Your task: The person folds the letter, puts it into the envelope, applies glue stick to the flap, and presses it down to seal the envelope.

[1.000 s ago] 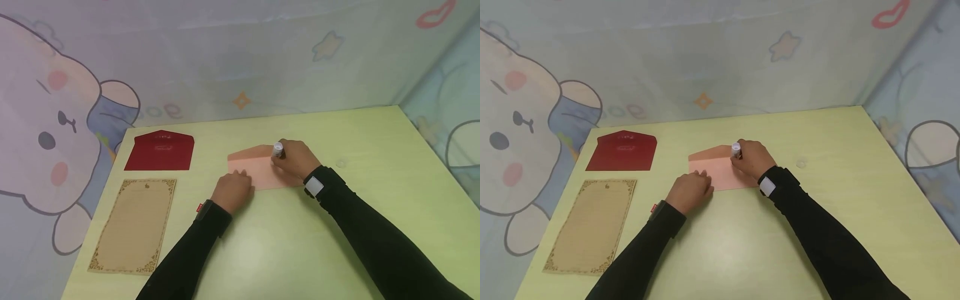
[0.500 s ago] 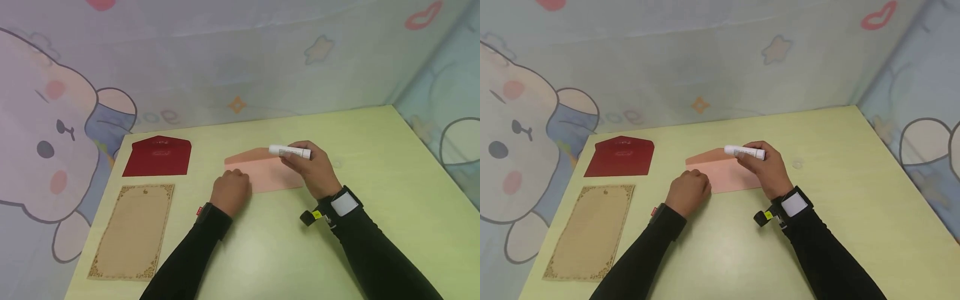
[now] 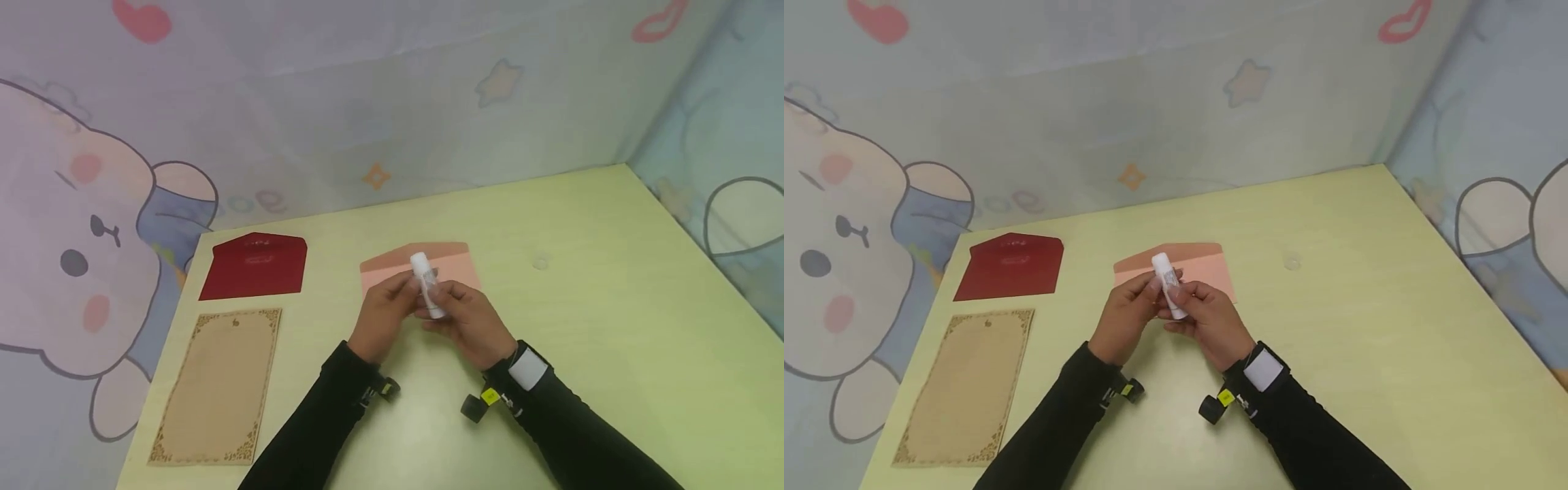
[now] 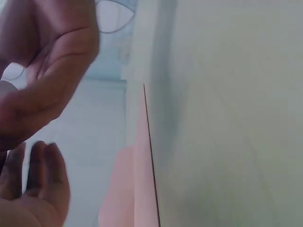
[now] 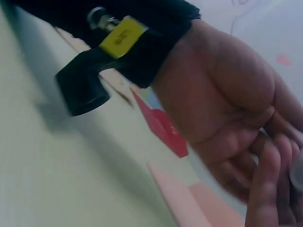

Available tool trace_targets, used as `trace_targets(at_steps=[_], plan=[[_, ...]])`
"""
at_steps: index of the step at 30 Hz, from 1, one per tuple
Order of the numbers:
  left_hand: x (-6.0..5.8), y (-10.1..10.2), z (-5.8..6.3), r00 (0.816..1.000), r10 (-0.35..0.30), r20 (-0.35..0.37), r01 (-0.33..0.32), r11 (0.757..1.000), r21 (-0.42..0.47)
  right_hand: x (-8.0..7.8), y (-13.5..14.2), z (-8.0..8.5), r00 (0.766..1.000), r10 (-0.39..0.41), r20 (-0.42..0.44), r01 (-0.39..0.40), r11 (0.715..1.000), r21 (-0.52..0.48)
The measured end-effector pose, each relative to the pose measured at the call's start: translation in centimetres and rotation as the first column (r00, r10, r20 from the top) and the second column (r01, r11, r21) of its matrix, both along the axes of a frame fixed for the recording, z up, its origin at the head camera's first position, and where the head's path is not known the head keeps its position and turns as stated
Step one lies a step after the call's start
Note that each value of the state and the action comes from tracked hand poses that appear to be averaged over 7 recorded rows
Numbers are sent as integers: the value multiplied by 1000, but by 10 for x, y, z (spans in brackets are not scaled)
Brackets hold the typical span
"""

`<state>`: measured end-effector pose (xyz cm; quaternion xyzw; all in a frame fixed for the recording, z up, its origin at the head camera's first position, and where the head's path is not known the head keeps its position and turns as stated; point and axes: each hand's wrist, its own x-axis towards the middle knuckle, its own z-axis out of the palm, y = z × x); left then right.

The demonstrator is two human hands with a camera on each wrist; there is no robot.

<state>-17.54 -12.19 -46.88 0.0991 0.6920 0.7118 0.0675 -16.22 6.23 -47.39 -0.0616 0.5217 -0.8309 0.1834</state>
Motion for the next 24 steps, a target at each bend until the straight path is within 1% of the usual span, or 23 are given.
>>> trace_targets(at_steps=[2,3,5,7,8,9,10,13,15,17,18,19,21,22,24], plan=[[0,-2,-1,999,-25,35,21,995,99,-2,4,-6,991,129,-32,-130,991,-29],[0,-3,-1,998,-46,53,38,989,144,-2,6,-10,981,189,-45,-191,980,-52],[-1,-7,-4,992,-98,77,79,972,221,-5,10,-16,957,283,-63,-288,951,-111],[-2,-9,-6,987,-136,82,111,960,257,-7,14,-20,937,338,-82,-347,927,-141],[-3,-11,-7,986,-148,79,122,957,263,-9,15,-22,931,355,-89,-364,921,-141],[-5,-12,-7,986,-152,75,128,957,259,-10,17,-23,926,366,-93,-376,917,-134],[-5,-13,-8,986,-152,72,129,959,251,-11,17,-24,925,368,-94,-377,919,-115],[-7,-14,-10,990,-120,76,100,969,224,-12,17,-25,935,335,-112,-337,941,1],[-7,-13,-9,994,-75,85,56,977,204,-11,15,-23,954,275,-121,-262,958,114],[-6,-12,-8,995,-24,96,5,982,191,-10,12,-21,971,196,-133,-161,958,238],[-6,-11,-8,995,5,102,-23,983,180,-9,10,-19,977,154,-149,-103,947,305],[-6,-10,-8,993,35,110,-53,985,167,-8,9,-18,979,115,-166,-46,928,369],[-5,-8,-8,988,95,122,-112,984,141,-5,5,-15,976,51,-211,59,875,481],[-5,-6,-8,984,123,129,-139,982,127,-3,3,-14,972,26,-232,101,849,518],[-4,-5,-9,980,153,130,-167,980,105,0,0,-12,962,3,-272,161,800,578]])
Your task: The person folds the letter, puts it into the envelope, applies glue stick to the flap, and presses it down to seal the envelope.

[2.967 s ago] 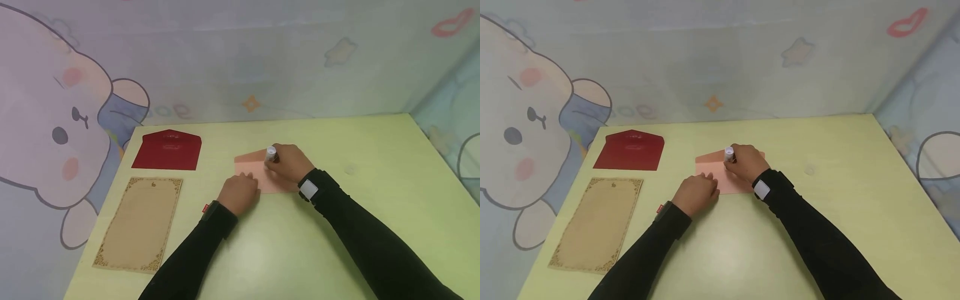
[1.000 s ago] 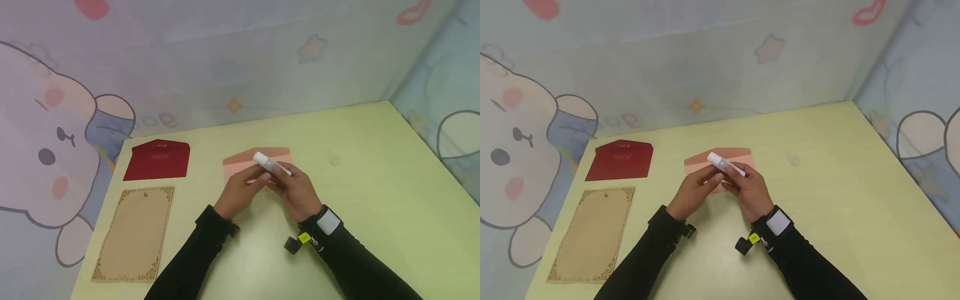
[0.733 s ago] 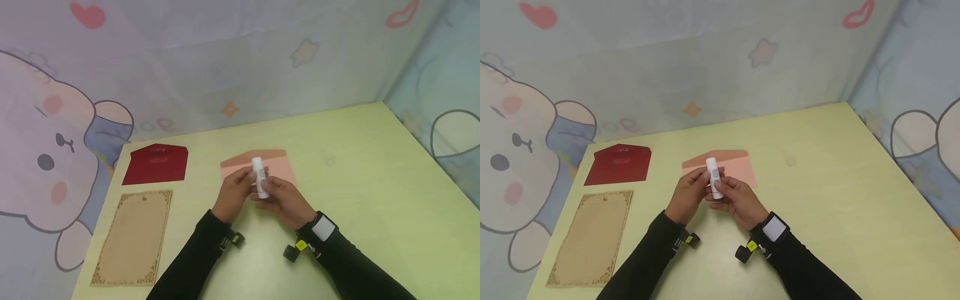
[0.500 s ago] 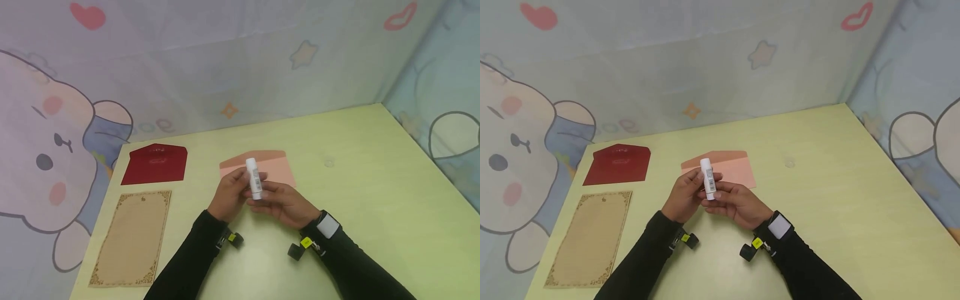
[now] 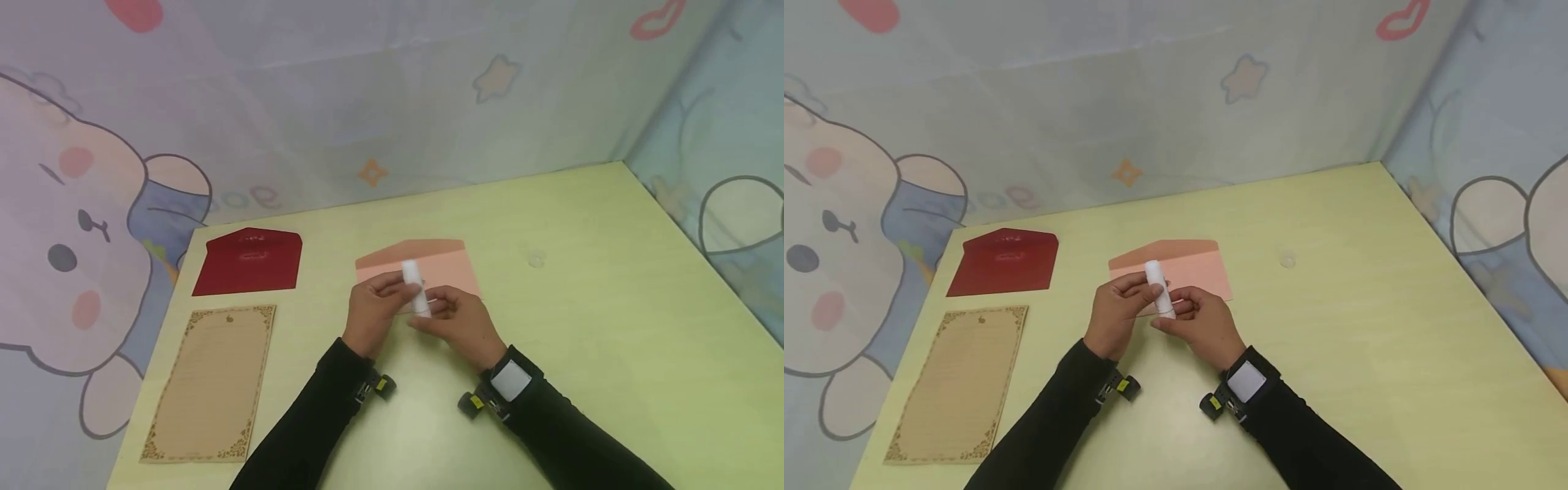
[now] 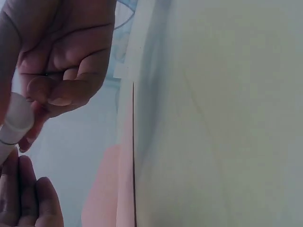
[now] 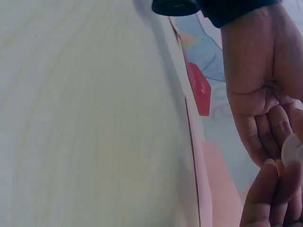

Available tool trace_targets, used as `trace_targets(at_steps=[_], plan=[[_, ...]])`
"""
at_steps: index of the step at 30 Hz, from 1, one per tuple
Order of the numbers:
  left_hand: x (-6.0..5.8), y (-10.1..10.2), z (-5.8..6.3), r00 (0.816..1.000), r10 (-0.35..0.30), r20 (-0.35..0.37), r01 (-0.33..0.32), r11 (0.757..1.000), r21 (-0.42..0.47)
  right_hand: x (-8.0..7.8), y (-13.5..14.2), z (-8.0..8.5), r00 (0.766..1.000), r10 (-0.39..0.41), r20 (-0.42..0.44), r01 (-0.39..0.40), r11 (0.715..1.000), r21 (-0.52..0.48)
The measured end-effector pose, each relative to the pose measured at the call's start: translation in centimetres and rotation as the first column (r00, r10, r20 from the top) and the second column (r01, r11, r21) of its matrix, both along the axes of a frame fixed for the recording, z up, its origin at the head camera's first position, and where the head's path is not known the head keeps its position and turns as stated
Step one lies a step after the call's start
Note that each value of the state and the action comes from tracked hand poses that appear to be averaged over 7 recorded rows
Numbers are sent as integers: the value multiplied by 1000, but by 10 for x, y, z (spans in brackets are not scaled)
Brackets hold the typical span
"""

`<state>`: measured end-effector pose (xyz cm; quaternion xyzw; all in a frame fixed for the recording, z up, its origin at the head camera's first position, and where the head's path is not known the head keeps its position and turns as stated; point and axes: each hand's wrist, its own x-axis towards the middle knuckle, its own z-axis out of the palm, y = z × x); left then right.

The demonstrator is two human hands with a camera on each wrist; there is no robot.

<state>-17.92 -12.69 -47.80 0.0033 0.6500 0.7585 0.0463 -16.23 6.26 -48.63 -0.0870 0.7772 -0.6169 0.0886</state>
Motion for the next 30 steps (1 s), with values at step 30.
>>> trace_targets(at_steps=[30], plan=[[7,9,8,996,-4,-88,-3,997,-77,-2,5,-8,990,142,23,-136,976,-170]])
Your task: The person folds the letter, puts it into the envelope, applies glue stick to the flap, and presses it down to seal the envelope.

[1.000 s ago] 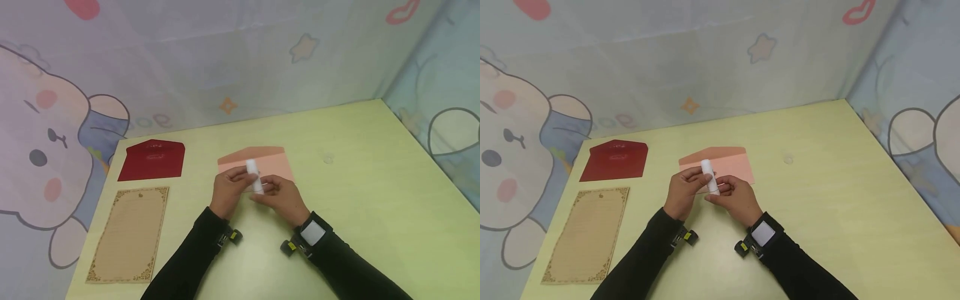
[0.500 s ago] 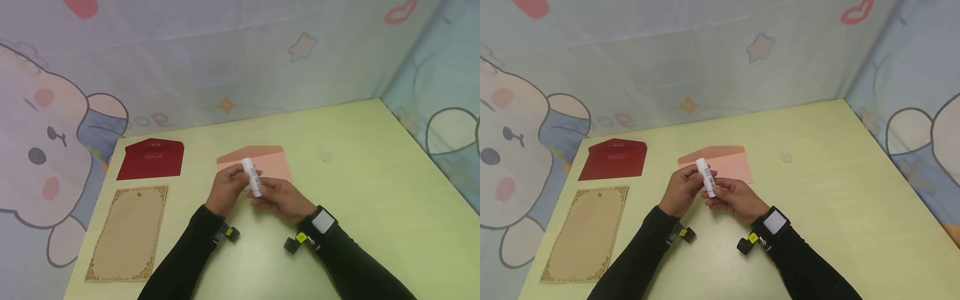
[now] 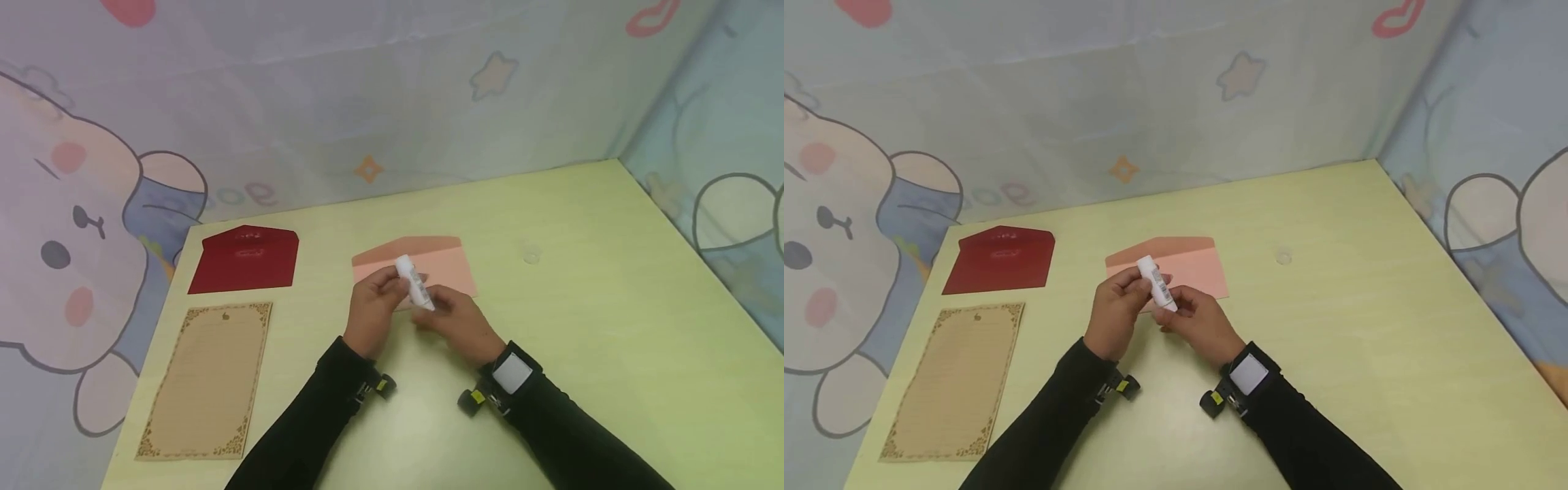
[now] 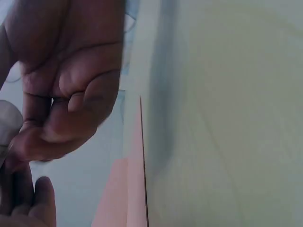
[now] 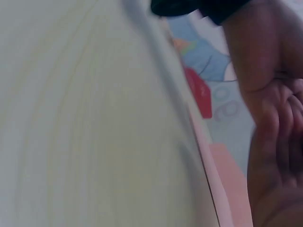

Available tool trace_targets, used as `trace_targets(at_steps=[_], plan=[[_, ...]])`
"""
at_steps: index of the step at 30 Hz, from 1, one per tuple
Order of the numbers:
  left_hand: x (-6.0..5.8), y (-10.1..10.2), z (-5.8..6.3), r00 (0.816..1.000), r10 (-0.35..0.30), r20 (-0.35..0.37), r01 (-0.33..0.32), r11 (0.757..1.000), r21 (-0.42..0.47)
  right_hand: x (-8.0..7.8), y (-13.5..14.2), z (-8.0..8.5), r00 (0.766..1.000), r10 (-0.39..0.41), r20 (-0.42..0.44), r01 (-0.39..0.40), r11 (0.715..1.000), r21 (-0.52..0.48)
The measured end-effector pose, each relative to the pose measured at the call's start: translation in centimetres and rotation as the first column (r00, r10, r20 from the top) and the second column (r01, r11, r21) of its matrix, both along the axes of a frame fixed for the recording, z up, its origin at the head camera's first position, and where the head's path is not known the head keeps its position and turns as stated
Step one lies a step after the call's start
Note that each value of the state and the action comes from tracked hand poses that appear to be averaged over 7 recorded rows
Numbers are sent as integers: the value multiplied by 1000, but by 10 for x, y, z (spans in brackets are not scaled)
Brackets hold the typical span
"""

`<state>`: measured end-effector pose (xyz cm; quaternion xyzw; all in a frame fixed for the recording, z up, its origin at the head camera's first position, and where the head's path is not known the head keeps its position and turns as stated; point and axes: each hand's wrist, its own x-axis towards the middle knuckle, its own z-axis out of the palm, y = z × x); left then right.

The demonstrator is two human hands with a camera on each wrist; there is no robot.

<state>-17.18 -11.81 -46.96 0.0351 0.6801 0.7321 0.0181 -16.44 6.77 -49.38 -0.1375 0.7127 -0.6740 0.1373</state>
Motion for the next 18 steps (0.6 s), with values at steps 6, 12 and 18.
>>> trace_targets(at_steps=[6,12,18], plan=[[-4,-6,-3,998,-54,12,53,993,106,-3,7,-6,963,219,156,-169,944,-283],[-4,-2,-5,999,7,38,-9,998,57,-3,4,-2,996,63,57,-57,993,-102],[-8,-5,-6,1000,25,17,-23,997,-74,-7,14,8,995,-39,-97,55,984,169]])
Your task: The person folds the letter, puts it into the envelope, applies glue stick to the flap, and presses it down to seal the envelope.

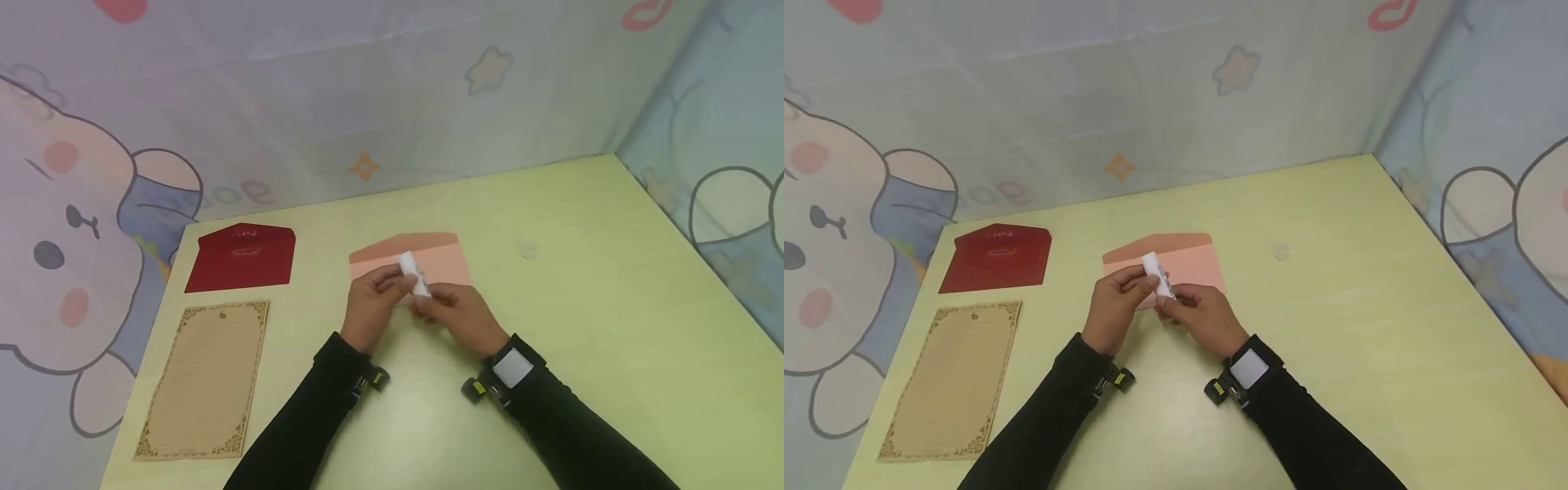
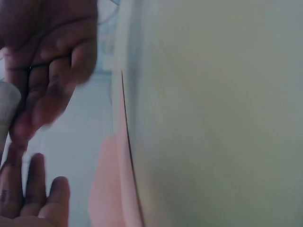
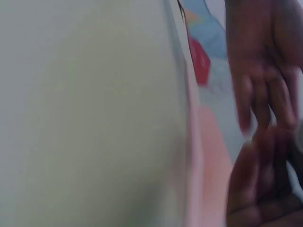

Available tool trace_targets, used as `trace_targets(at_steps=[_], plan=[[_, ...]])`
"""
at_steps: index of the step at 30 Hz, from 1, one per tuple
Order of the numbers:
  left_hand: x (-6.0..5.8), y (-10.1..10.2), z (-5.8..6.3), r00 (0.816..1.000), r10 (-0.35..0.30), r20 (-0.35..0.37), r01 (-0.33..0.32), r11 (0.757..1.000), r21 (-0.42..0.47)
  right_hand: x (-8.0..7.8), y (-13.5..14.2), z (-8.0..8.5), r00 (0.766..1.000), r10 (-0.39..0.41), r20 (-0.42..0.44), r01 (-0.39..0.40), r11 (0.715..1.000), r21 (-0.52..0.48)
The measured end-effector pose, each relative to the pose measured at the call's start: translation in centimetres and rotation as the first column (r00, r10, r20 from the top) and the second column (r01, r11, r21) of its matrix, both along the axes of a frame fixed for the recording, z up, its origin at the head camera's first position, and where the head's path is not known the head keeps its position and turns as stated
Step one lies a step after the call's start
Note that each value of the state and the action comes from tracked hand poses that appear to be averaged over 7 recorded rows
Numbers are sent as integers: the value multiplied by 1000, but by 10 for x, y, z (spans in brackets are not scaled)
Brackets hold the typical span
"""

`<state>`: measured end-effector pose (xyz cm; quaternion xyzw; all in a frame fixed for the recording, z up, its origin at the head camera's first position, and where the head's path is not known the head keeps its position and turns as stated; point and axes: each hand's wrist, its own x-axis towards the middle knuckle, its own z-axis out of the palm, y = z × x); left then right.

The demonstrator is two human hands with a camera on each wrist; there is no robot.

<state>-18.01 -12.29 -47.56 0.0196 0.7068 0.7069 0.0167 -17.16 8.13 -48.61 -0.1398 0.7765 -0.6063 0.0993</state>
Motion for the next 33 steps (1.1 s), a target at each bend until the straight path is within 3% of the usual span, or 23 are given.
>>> trace_targets(at_steps=[1,3,6,9,11,13,17,19,21,24,27,30,33], plan=[[-2,-3,0,1000,6,-10,-7,1000,-26,-3,8,4,998,-38,-41,41,995,87],[-6,-11,2,999,40,-23,-42,996,-76,-10,29,12,983,-120,-136,153,949,276],[-15,-31,5,992,122,-30,-125,981,-149,-25,64,20,958,-190,-212,273,826,492],[-21,-56,8,980,200,1,-191,935,-299,-38,88,20,956,-174,-238,288,722,629],[-24,-72,7,977,213,27,-180,884,-432,-42,97,18,962,-149,-227,266,687,677],[-26,-84,8,980,191,61,-126,827,-548,-44,101,16,965,-142,-219,257,662,704],[-29,-93,7,988,90,122,31,666,-745,-42,102,16,955,-170,-242,295,604,741],[-37,-101,-10,993,36,112,71,572,-817,-42,99,17,949,-183,-256,315,579,752],[-44,-109,-26,996,-14,83,79,494,-866,-44,96,18,945,-187,-269,328,561,760],[-56,-120,-53,997,-75,30,58,409,-911,-46,94,20,946,-183,-267,323,534,781],[-57,-116,-54,994,-104,24,60,358,-932,-45,96,21,948,-184,-259,318,516,796],[-58,-109,-53,992,-117,38,74,326,-943,-40,100,24,946,-203,-253,322,498,805],[-61,-102,-53,990,-131,56,94,304,-948,-31,101,30,928,-209,-309,372,490,788]])
